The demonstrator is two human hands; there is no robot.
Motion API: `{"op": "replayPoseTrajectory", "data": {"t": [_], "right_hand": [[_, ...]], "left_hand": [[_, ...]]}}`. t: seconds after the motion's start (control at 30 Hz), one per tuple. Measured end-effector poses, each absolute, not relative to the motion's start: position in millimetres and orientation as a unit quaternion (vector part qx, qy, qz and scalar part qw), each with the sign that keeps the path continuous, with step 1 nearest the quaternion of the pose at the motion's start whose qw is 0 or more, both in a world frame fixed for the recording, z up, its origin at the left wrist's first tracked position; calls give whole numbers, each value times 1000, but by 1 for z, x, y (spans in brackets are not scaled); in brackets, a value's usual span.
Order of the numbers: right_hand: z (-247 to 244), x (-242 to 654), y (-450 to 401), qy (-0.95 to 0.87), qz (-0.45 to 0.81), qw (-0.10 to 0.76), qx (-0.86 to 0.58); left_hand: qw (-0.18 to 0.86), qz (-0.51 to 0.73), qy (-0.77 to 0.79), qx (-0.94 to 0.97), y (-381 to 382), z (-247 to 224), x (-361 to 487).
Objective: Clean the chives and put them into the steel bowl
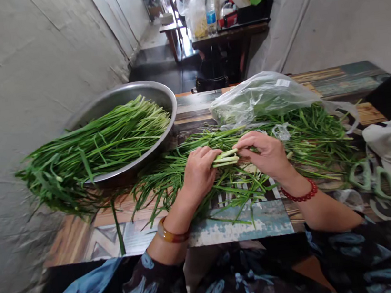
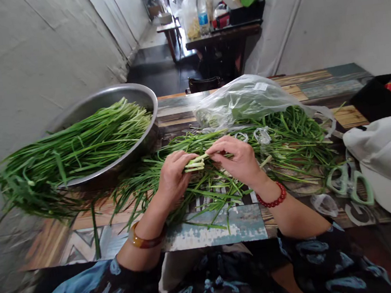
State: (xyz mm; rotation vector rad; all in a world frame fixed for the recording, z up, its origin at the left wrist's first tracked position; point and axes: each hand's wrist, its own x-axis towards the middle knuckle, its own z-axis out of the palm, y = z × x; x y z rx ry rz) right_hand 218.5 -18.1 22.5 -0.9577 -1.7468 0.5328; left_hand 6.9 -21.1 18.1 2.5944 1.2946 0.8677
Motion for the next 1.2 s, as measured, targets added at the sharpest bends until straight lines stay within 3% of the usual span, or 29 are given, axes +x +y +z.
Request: {"op": "replayPoseTrajectory", "data": {"t": [0.27, 0.6, 0.8, 0.9, 1.07, 1.2], "right_hand": [[21, 220, -13, -714, 227, 498, -437], [20, 218, -13, -731, 202, 500, -418], [10, 206, -12, -548, 423, 544, -474], [9, 210, -7, -459, 479, 591, -458], [17, 238, 5, -376, 435, 699, -425], [19, 241, 1, -498, 417, 626, -431]], "left_hand": [[-90, 324, 413, 846, -21, 18, 7], [-96, 309, 415, 850, -23, 21, 10], [-107, 272, 403, 867, -22, 17, 13], [-116, 252, 411, 868, -22, 17, 12], [-95, 280, 437, 850, -18, 17, 5], [-64, 295, 421, 855, -17, 16, 3]]}}
